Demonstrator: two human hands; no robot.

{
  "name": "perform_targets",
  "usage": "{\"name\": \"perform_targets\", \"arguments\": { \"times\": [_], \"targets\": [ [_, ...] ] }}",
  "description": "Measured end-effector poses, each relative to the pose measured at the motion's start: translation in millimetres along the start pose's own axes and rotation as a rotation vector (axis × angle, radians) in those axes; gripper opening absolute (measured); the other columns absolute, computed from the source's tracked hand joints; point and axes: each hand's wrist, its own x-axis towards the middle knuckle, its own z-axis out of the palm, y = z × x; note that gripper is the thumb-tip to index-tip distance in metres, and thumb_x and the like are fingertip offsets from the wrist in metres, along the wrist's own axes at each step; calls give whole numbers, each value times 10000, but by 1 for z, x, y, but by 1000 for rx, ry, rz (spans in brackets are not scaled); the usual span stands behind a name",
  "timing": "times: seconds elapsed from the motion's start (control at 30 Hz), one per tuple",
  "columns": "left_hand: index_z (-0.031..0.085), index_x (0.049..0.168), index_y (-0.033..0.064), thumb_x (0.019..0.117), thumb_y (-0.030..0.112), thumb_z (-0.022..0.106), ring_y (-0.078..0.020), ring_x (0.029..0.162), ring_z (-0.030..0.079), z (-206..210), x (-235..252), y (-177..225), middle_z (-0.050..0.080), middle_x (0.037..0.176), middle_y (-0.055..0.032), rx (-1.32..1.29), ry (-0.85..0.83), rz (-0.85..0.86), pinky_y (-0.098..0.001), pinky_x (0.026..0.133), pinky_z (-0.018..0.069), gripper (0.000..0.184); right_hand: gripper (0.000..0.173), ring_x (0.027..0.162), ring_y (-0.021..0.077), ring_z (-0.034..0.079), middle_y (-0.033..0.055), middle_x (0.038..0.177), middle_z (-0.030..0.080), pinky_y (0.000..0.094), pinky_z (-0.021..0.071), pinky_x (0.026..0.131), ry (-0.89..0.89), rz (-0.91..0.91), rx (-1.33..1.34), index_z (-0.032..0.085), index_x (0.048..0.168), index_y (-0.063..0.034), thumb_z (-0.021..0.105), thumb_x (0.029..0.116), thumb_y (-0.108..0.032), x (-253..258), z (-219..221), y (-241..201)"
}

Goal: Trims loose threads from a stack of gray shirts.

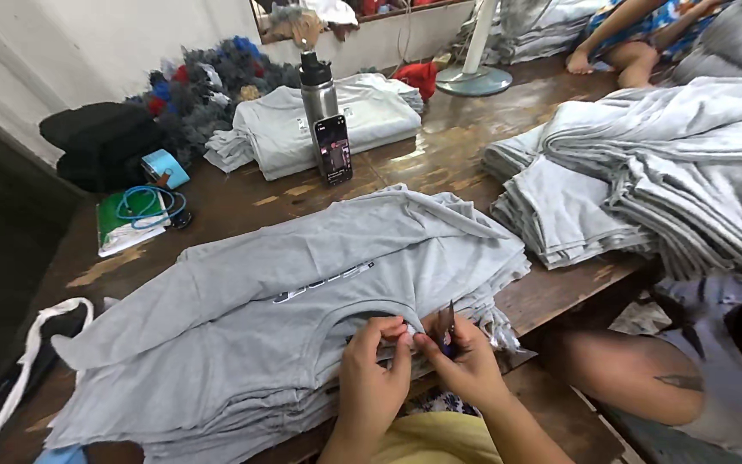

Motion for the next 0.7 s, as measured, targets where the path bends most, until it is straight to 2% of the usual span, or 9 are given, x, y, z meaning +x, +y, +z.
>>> {"name": "perform_targets", "arguments": {
  "times": [0.1, 0.17, 0.23, 0.27, 0.33, 0.37, 0.43, 0.53, 0.7],
  "targets": [
    [667, 1065, -35, 877, 52, 665, -23, 759, 677, -2, 3, 4, 728, 877, -43, -15, -12, -36, -170, 687, 564, 207, 125, 649, -75, 493, -33, 763, 589, 76, 410, 592, -18, -27, -35, 594, 897, -31, 664, 945, -122, 1, -1, 0],
    [625, 1110, -54, 903, 29, 621, -5, 717, 631, -4, 5, 5, 683, 882, -32, -117, -50, -150, -150, 631, 533, 223, 128, 653, -67, 497, -23, 782, 593, 82, 411, 590, -17, -22, -42, 596, 909, -29, 662, 949, -132, 1, -2, -1],
    [589, 1136, -69, 924, 14, 584, -5, 737, 626, -5, 5, 3, 660, 912, -35, -217, -58, -259, -153, 650, 535, 228, 169, 676, -36, 503, -3, 805, 583, 106, 421, 603, -34, -10, -40, 583, 905, -33, 657, 960, -175, -3, -4, -6],
    [577, 1147, -74, 928, 12, 577, -8, 756, 629, -6, 5, 3, 660, 930, -38, -243, -57, -295, -157, 668, 537, 235, 212, 669, -36, 489, -22, 788, 555, 112, 414, 597, -65, 22, -10, 565, 896, -57, 652, 978, -233, -6, -4, -11],
    [554, 1173, -83, 940, 12, 580, -19, 801, 644, -9, 5, 3, 663, 965, -49, -284, -66, -351, -176, 711, 553, 253, 280, 619, -66, 470, -103, 733, 526, 119, 399, 555, -232, 200, 221, 571, 913, -142, 617, 1018, -397, -18, -5, -21],
    [541, 1185, -83, 944, 11, 583, -29, 822, 651, -11, 6, 4, 664, 975, -53, -304, -73, -376, -188, 729, 560, 261, 299, 616, -69, 486, -128, 738, 549, 125, 410, 555, -354, 329, 394, 594, 951, -181, 583, 1023, -471, -25, -5, -23],
    [529, 1193, -78, 941, 2, 584, -40, 841, 659, -13, 7, 4, 666, 981, -51, -338, -76, -405, -199, 748, 566, 270, 348, 580, -54, 490, -128, 748, 577, 124, 398, 509, -529, 579, 713, 590, 948, -236, 515, 1022, -568, -36, 0, -21],
    [523, 1154, -76, 913, -32, 579, -40, 812, 650, -10, 5, 3, 661, 954, -43, -370, -50, -364, -193, 718, 559, 252, 437, 523, -32, 469, -105, 742, 574, 128, 378, 456, -532, 809, 953, 580, 872, -252, 494, 987, -665, -43, 8, -15],
    [549, 1095, -59, 855, -25, 605, -12, 696, 594, -3, 0, -2, 645, 873, -23, -251, -3, -215, -153, 603, 509, 249, 432, 522, -27, 466, -91, 731, 563, 126, 370, 456, -469, 827, 1113, 595, 854, -227, 509, 999, -625, -32, 12, -16]
  ]
}}
